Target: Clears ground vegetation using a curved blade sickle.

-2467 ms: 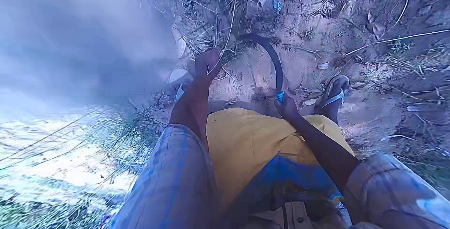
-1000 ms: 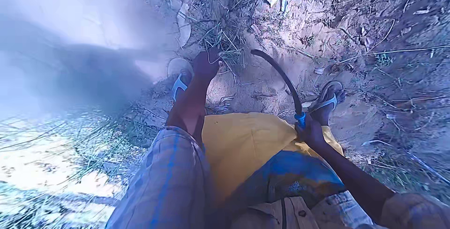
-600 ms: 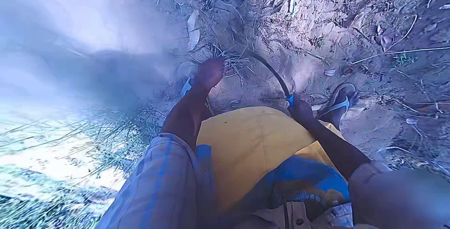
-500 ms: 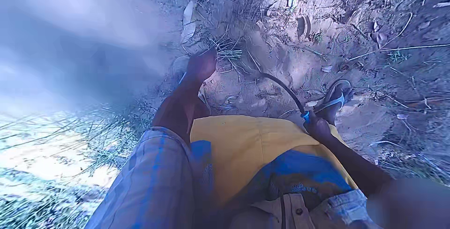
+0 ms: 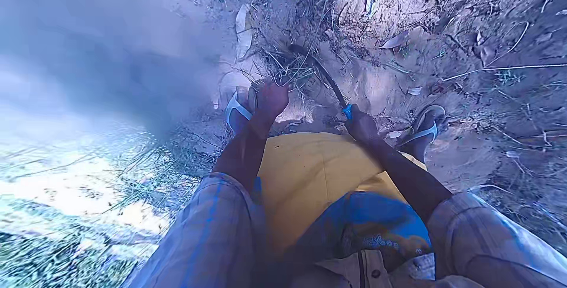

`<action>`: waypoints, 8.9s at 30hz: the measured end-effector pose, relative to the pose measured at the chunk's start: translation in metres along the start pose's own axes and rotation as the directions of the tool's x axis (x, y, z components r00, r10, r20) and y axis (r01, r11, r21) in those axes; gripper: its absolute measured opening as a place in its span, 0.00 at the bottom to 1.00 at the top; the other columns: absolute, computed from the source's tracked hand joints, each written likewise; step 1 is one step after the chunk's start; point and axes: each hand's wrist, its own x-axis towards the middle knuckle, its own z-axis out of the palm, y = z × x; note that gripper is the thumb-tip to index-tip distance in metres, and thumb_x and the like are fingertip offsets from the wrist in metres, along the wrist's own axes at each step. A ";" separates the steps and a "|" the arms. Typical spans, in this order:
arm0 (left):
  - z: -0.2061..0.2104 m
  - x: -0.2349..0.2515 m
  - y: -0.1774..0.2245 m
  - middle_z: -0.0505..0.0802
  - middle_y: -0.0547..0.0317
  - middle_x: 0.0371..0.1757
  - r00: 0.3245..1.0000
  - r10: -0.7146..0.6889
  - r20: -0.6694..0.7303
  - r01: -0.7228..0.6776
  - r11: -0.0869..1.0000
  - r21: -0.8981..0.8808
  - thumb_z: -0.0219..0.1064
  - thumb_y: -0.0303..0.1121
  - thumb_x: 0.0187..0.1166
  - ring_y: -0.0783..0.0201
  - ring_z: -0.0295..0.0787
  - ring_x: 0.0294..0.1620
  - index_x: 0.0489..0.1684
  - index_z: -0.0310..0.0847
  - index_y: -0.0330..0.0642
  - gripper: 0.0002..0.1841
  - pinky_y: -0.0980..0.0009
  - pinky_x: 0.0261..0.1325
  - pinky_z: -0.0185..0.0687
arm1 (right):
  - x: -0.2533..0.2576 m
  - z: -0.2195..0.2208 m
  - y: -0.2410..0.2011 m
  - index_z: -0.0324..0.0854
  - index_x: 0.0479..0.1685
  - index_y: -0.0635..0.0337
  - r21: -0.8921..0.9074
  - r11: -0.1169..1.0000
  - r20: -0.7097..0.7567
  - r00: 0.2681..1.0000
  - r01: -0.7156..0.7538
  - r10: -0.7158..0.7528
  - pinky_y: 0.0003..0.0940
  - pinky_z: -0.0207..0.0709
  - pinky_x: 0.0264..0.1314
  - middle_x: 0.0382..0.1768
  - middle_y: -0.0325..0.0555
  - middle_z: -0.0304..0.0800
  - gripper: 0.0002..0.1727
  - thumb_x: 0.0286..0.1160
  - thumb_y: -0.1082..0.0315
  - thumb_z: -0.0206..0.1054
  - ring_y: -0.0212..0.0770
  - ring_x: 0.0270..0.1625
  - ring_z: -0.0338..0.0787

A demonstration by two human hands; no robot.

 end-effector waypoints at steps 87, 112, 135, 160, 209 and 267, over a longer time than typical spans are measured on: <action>-0.152 0.089 0.065 0.82 0.16 0.68 0.959 -0.111 -0.259 0.116 0.993 0.005 0.47 0.28 0.91 0.23 0.78 0.74 0.67 0.72 0.16 0.20 0.27 0.71 0.70 | -0.016 -0.097 0.025 0.79 0.49 0.74 0.263 0.894 -0.559 0.812 0.364 -0.166 0.57 0.77 0.31 0.28 0.60 0.86 0.15 0.72 0.69 0.68 0.61 0.30 0.89; -0.130 0.057 0.064 0.84 0.20 0.65 0.968 0.019 -0.250 -0.067 0.980 -0.187 0.43 0.34 0.96 0.27 0.80 0.73 0.68 0.75 0.21 0.23 0.32 0.74 0.69 | 0.043 -0.143 -0.062 0.72 0.70 0.67 0.206 0.945 -0.341 0.924 0.254 -0.174 0.61 0.80 0.52 0.46 0.63 0.90 0.24 0.78 0.67 0.67 0.64 0.52 0.91; -0.064 -0.024 0.131 0.88 0.26 0.64 0.958 0.277 0.076 -0.285 0.882 0.375 0.51 0.57 0.92 0.30 0.77 0.76 0.61 0.84 0.25 0.35 0.31 0.81 0.57 | -0.153 0.065 0.064 0.82 0.52 0.79 0.534 0.846 -0.418 0.872 0.011 0.253 0.51 0.81 0.36 0.28 0.60 0.89 0.22 0.68 0.66 0.68 0.52 0.31 0.90; 0.085 -0.070 0.108 0.84 0.38 0.75 0.947 0.034 0.319 -0.077 0.989 0.124 0.59 0.30 0.84 0.37 0.76 0.80 0.74 0.80 0.40 0.21 0.29 0.81 0.58 | -0.126 0.044 0.084 0.75 0.61 0.76 0.839 0.535 -0.214 0.846 -0.097 0.489 0.29 0.79 0.34 0.30 0.43 0.83 0.22 0.72 0.69 0.68 0.29 0.27 0.82; 0.083 -0.078 0.025 0.85 0.30 0.73 0.926 -0.133 0.354 0.136 0.991 0.015 0.46 0.39 0.96 0.35 0.80 0.77 0.77 0.74 0.31 0.24 0.37 0.76 0.71 | -0.145 0.036 0.094 0.76 0.67 0.75 0.127 0.985 0.079 0.991 -0.115 0.105 0.67 0.78 0.55 0.48 0.72 0.90 0.23 0.82 0.64 0.65 0.72 0.53 0.91; 0.041 0.055 0.150 0.45 0.30 0.95 0.838 -0.534 -0.110 0.301 0.622 -0.723 0.77 0.63 0.67 0.38 0.41 0.97 0.95 0.33 0.29 0.66 0.43 0.92 0.49 | -0.116 0.011 0.090 0.80 0.52 0.81 0.355 0.934 -0.449 0.884 0.046 0.127 0.60 0.79 0.41 0.32 0.69 0.89 0.22 0.69 0.66 0.69 0.64 0.36 0.91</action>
